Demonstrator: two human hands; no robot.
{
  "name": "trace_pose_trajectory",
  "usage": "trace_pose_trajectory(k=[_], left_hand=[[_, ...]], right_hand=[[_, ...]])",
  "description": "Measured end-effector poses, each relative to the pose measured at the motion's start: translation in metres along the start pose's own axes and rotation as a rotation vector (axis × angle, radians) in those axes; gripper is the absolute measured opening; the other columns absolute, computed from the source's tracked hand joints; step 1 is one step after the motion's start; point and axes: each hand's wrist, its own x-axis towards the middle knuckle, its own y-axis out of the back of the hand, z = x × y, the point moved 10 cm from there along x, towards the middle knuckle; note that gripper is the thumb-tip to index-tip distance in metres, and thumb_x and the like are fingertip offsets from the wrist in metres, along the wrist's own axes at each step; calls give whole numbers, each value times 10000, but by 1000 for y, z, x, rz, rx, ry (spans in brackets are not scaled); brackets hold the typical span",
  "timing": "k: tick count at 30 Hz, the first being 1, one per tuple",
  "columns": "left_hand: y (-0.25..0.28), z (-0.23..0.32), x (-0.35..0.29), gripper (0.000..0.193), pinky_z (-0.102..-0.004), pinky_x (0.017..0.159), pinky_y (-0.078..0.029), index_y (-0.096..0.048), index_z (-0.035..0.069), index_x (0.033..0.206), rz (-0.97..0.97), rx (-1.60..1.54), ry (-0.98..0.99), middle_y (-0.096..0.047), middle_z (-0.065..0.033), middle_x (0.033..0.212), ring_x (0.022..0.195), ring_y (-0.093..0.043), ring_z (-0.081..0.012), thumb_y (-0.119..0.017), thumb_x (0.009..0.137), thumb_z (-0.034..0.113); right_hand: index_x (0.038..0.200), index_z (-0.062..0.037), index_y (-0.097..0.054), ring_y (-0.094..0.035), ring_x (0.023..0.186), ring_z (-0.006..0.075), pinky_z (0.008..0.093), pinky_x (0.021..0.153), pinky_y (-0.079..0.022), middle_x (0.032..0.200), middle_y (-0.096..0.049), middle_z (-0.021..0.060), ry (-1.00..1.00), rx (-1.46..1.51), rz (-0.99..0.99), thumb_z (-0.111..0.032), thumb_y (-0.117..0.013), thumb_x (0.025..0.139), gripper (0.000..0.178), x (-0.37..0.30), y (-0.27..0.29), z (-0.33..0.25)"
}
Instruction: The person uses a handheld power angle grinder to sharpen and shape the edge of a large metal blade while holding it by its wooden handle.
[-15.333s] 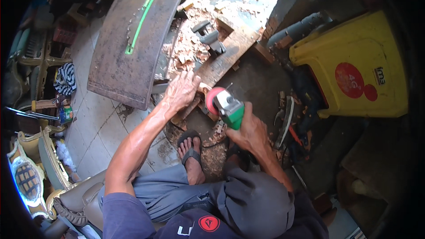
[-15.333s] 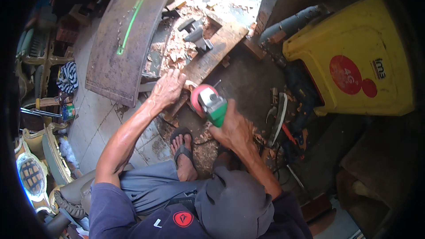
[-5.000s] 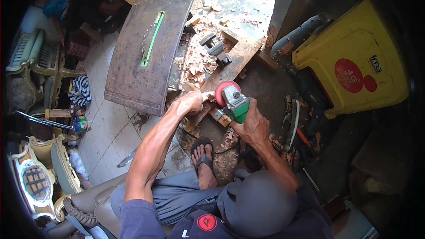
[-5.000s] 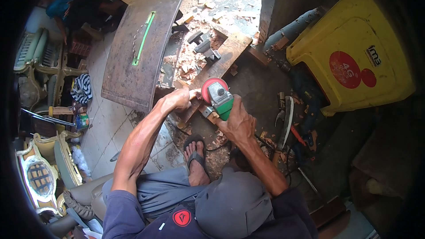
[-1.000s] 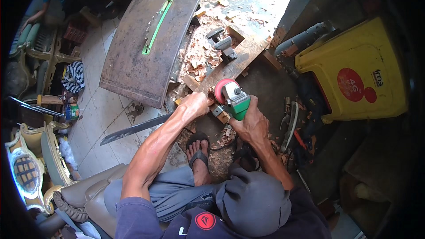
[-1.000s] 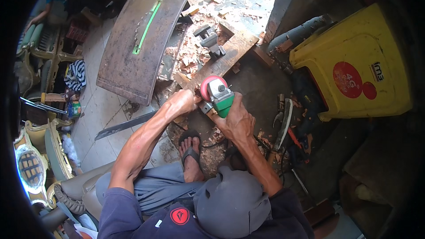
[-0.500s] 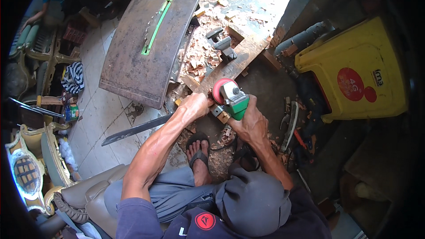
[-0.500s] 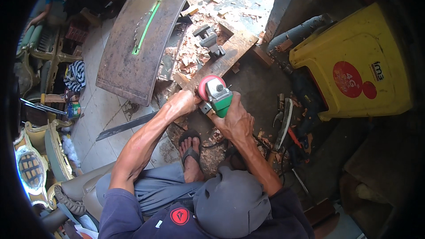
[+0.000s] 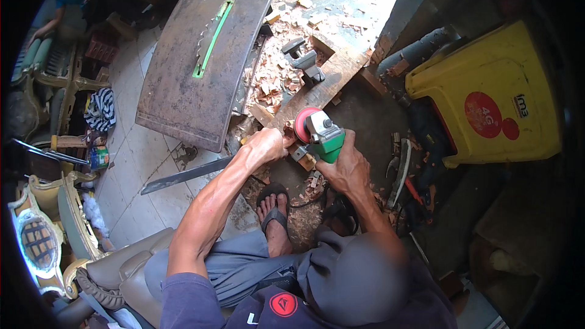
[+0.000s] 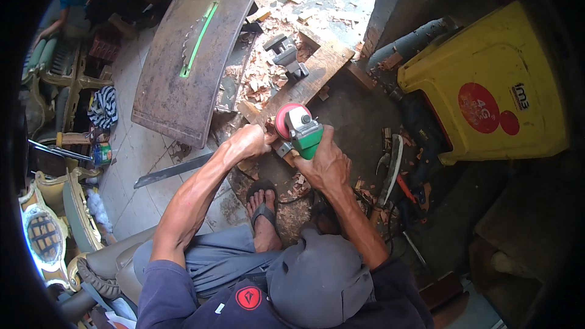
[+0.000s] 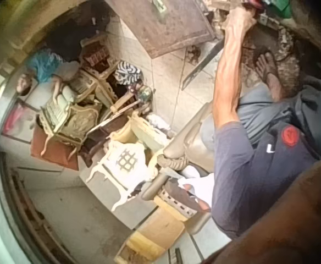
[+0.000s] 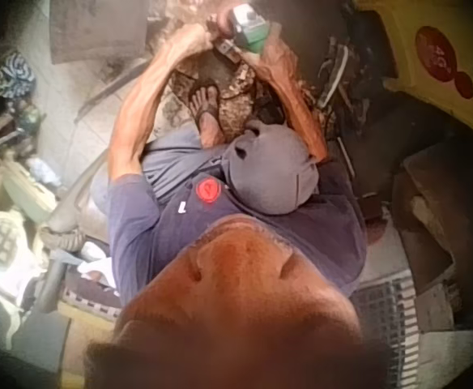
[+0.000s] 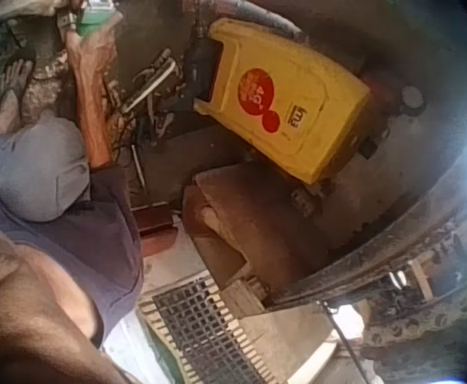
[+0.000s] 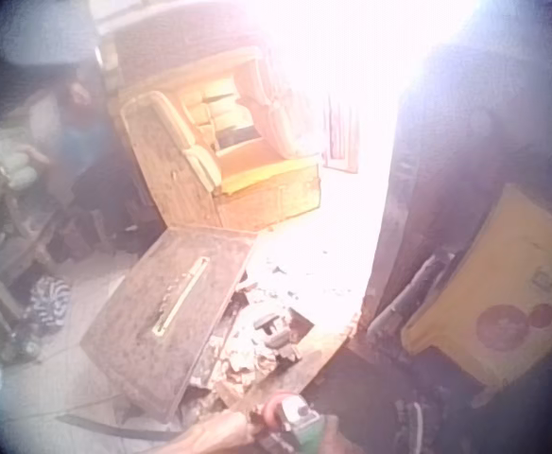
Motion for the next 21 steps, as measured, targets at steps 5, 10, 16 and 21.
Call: trace_pose_trajectory(k=[5, 10, 16, 21], left_hand=[[-2, -2, 1, 397, -479, 799, -591, -751, -60, 952, -81, 70, 42, -733, -293, 909, 909, -755, -403, -782, 820, 313], [1, -2, 3, 519, -485, 768, -583, -729, -88, 844, 23, 97, -116, -710, -309, 830, 834, -741, -436, -826, 802, 420], [10, 4, 0, 820, -499, 673, -551, -679, -109, 737, 65, 115, -131, -660, -285, 688, 685, -704, -444, -818, 742, 698], [6, 0, -3, 911, -507, 675, -558, -679, -90, 729, 32, 107, -78, -677, -268, 700, 712, -713, -444, -749, 724, 819]], right_hand=[[1344, -21, -357, -693, 977, 540, 604, 856, -533, 1086, -700, 331, -54, -6, 7, -422, -804, 785, 820, 2, 0, 9], [1371, -21, -347, -696, 978, 537, 595, 861, -537, 1075, -705, 333, -63, 1, 25, -374, -782, 771, 821, -1, 1, 18], [1392, -32, -341, -698, 977, 534, 593, 863, -537, 1058, -707, 337, -115, 18, 65, -364, -780, 767, 833, -8, 11, 27], [1384, -31, -349, -698, 982, 532, 594, 857, -541, 1066, -705, 336, -82, 22, 87, -346, -781, 776, 809, -10, 9, 26]])
